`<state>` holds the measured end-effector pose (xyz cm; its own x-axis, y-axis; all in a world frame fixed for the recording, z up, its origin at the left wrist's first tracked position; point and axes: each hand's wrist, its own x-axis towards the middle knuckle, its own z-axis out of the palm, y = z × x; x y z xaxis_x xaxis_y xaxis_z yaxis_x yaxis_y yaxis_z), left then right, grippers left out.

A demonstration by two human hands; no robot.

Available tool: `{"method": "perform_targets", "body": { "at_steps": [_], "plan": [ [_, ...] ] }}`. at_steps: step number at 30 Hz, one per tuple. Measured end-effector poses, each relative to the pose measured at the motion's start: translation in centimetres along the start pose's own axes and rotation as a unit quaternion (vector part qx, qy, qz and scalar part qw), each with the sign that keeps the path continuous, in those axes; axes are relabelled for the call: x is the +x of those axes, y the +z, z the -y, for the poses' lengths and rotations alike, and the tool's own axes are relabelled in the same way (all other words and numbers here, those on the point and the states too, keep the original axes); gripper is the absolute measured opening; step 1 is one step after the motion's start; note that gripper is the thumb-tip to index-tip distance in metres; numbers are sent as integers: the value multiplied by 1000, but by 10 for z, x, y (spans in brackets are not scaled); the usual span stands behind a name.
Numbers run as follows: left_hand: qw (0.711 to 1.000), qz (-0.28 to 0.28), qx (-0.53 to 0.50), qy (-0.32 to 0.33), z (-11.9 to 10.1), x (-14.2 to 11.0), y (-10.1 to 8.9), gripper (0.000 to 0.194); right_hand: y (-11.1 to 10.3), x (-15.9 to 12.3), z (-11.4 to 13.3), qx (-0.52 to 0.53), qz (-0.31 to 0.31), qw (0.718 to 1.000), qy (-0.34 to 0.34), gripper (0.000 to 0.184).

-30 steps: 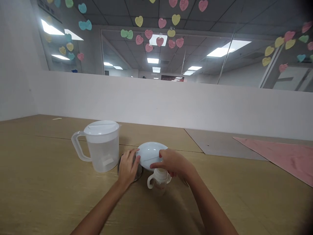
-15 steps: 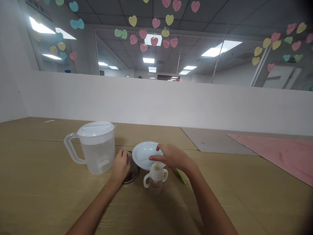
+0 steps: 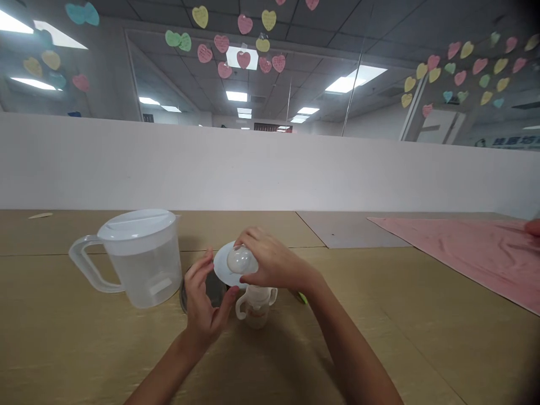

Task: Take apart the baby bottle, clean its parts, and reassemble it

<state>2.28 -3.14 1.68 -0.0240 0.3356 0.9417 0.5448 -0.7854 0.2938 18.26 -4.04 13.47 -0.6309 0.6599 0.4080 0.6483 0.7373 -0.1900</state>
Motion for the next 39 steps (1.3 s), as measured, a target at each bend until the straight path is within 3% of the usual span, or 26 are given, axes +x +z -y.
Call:
{"method": "perform_targets", "body": {
  "at_steps": [2, 5, 8, 12, 17, 22, 28, 34, 39],
  "plan": [
    [994, 94, -18, -49, 2, -4, 5, 60, -7, -4, -5, 6, -9, 999, 41, 51],
    [966, 240, -34, -85, 7, -16, 17, 68, -13, -9, -14, 48, 42, 994, 94, 53],
    [952, 296, -25, -70, 10, -25, 26, 53, -10, -12, -21, 49, 131, 985, 105, 49],
    [955, 292, -10, -39, 10, -28, 26, 38, 3, -14, -25, 2, 222, 969, 111, 50],
    [952, 307, -11, -4, 12, -29, 25, 37, 15, -10, -23, -57, 238, 961, 126, 51],
    [944, 330, 2, -15, 15, -33, 29, 41, 24, -3, -14, -105, 231, 960, 123, 45],
    [950, 304, -10, -67, 10, -36, 31, 38, 32, -5, -9, -121, 212, 963, 112, 47],
    [953, 273, -23, -130, 12, -42, 34, 61, 46, -11, -10, -169, 117, 967, 150, 41],
    [961, 254, -18, -109, 17, -50, 37, 41, 50, 0, -5, -198, 128, 948, 213, 42]
  ]
}}
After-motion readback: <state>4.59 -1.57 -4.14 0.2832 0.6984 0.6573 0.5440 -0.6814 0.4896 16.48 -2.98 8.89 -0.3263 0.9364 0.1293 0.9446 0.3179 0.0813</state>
